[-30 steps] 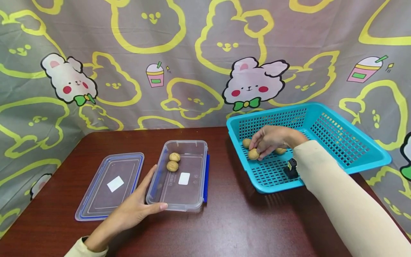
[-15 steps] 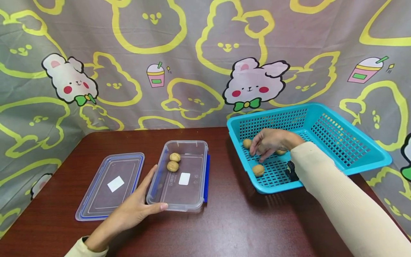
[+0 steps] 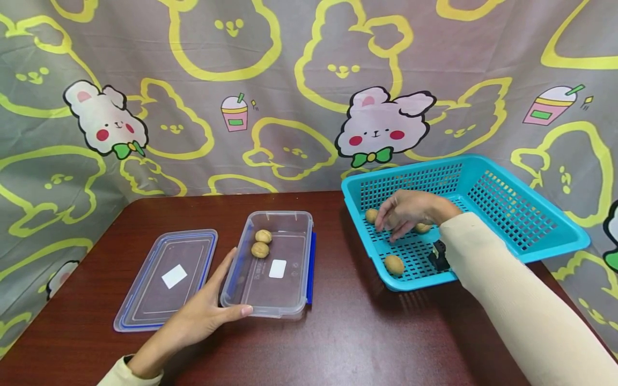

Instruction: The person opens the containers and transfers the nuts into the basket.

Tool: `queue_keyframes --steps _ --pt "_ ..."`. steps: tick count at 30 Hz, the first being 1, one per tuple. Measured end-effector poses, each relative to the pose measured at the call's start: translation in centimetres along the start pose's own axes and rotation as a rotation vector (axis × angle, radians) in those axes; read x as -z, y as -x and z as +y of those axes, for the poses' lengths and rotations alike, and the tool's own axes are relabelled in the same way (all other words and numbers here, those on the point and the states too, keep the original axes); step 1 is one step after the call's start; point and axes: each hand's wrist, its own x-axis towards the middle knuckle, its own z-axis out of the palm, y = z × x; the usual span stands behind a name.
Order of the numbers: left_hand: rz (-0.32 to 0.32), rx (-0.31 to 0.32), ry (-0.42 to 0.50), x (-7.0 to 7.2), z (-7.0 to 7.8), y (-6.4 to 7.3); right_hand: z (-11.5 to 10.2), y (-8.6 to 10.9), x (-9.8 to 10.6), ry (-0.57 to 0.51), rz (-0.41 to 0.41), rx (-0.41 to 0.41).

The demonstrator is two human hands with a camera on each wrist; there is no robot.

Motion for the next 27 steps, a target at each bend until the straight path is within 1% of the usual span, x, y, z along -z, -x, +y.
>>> queue_keyframes --steps 4,7,12,15,20,22,27 --pt "0.003 -0.005 0.005 0.0 -0.1 0.0 -0.4 0.6 0.4 0.007 0.03 0.018" --pt "0.004 -0.012 0.004 -0.1 -0.2 0.0 -1.1 1.4 0.8 -0.001 0.056 0.034" --pt "0.006 -0.021 -0.007 -0.1 -0.2 0.0 -3.1 3.2 1.1 0.022 0.139 0.077" --pt "0.005 -0.02 -0.007 -0.1 -0.2 -0.1 -4.4 4.2 0.9 0.073 0.184 0.105" --pt "0.004 -0.01 -0.004 0.0 -0.2 0.0 -6.8 5.8 -0.9 0.132 0.249 0.152" --pt "0.004 -0.008 -0.005 0.0 -0.1 0.0 -7.7 6.3 -2.0 0.149 0.275 0.168" --pt "0.001 -0.005 -0.005 -0.1 -0.1 0.0 -9.4 6.9 -5.0 0.151 0.327 0.2"
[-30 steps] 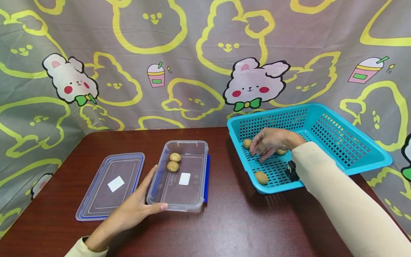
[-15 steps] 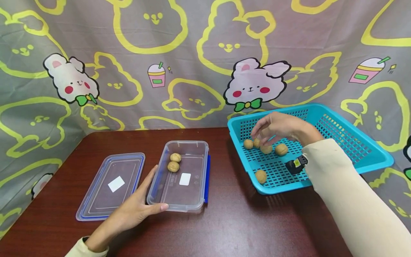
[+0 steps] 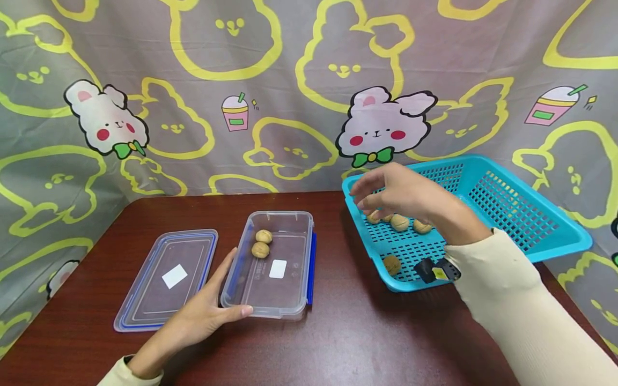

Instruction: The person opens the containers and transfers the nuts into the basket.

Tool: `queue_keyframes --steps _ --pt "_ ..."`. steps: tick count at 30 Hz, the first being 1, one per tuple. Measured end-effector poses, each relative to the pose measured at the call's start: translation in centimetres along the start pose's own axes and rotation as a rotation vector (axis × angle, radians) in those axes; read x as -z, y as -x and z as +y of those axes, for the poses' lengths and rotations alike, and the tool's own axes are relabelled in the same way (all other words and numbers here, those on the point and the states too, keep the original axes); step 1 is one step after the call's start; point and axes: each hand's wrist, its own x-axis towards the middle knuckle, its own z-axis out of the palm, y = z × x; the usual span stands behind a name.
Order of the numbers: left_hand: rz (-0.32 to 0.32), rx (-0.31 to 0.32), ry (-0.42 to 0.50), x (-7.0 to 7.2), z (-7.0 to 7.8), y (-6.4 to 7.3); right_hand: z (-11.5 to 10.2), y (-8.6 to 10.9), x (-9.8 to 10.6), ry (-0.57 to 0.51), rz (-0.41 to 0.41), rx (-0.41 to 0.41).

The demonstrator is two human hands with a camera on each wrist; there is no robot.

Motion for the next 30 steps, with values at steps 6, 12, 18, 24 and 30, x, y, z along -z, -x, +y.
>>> queue_keyframes --steps 6,12,18,24,30 --pt "0.0 -0.002 -0.002 0.0 0.0 0.0 -2.0 0.7 -2.8 0.009 0.032 0.043" --pt "-0.001 0.0 -0.003 0.0 0.0 0.0 -3.6 0.5 -5.6 0.009 0.074 0.082" --pt "0.004 -0.007 0.009 0.0 -0.1 -0.1 -4.1 -1.1 -9.3 -0.033 0.138 0.113" --pt "-0.005 -0.011 0.019 0.1 -0.1 -0.2 -4.0 -2.9 -12.2 -0.074 0.196 0.153" --pt "-0.009 -0.007 0.022 0.1 -0.1 -0.2 -4.1 -4.4 -14.1 -0.176 0.172 0.147"
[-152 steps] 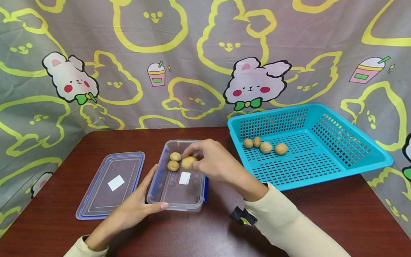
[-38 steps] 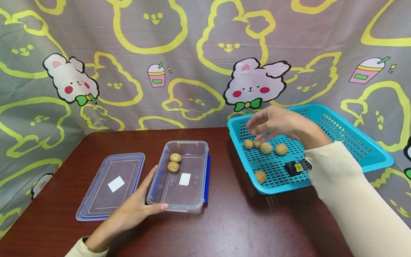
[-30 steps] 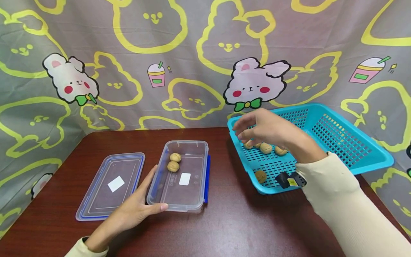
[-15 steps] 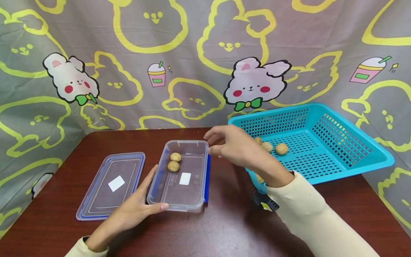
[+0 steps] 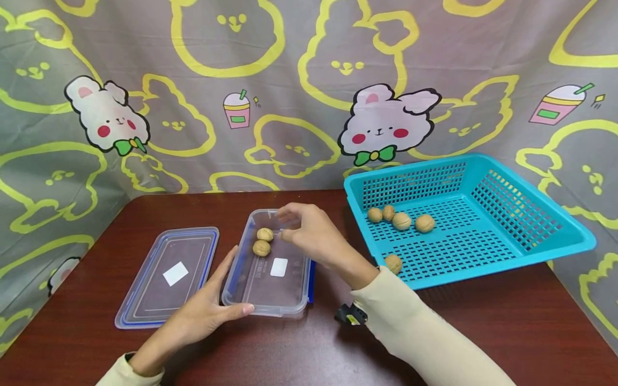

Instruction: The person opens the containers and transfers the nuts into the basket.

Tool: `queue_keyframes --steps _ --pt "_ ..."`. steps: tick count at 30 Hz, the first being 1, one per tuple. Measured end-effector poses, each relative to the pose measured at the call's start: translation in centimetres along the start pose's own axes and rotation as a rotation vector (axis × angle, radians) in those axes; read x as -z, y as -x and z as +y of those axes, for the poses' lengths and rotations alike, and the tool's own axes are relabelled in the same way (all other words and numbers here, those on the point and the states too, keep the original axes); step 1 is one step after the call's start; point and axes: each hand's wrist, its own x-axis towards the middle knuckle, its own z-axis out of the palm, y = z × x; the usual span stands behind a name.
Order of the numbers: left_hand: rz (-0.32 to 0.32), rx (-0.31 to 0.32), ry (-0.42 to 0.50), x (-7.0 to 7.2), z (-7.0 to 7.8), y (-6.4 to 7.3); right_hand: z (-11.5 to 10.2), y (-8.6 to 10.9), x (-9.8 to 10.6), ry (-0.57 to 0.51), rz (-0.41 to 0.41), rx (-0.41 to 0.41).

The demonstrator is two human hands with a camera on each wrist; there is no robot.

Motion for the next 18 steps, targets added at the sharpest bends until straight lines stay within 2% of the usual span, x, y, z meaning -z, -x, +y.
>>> queue_keyframes --steps 7,14,18 --pt "0.002 0.007 -0.01 0.0 -0.1 0.0 1.6 -2.3 -2.3 -0.23 -0.079 -0.112" --pt "0.001 -0.007 -0.012 0.0 0.0 0.0 2.6 -3.7 -3.7 -0.322 -0.153 -0.184" --pt "-0.002 0.002 -0.019 0.0 0.0 0.0 2.9 -4.1 -4.4 -0.352 -0.164 -0.187"
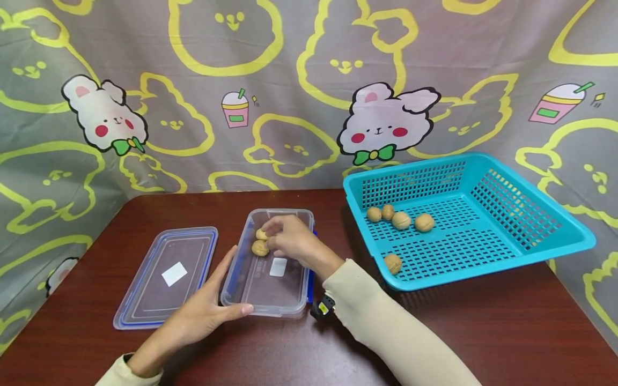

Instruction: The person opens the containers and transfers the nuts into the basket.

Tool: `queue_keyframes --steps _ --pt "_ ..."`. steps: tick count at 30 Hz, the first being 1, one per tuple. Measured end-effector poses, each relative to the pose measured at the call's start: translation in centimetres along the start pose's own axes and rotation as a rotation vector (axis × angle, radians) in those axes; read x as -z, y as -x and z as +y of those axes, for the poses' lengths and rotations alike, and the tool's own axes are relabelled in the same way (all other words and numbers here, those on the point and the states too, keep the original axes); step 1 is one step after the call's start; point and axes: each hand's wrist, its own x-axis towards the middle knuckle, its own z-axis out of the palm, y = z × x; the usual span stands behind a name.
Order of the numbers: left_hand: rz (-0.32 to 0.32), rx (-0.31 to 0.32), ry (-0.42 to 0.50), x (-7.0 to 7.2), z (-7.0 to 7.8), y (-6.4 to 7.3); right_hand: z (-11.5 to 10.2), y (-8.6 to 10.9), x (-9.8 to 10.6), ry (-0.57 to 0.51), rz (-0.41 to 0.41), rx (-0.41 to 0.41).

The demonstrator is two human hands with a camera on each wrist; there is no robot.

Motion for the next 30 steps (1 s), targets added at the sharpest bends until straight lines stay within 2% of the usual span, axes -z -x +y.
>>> queue_keyframes --steps 6,16,23,30 --pt "0.005 -0.007 0.001 0.0 0.0 0.0 0.2 -0.4 -0.6 0.039 0.01 -0.001" --pt "0.0 -0.021 0.021 -0.1 -0.2 -0.1 0.5 -0.8 -1.1 0.002 -0.003 -0.027" --pt "0.003 -0.034 0.018 -0.2 -0.4 -0.2 0.7 -1.0 -1.2 0.018 -0.028 -0.034" --pt "0.002 -0.032 0.013 -0.2 -0.3 -0.1 1.0 -1.4 -1.4 -0.07 -0.093 -0.055"
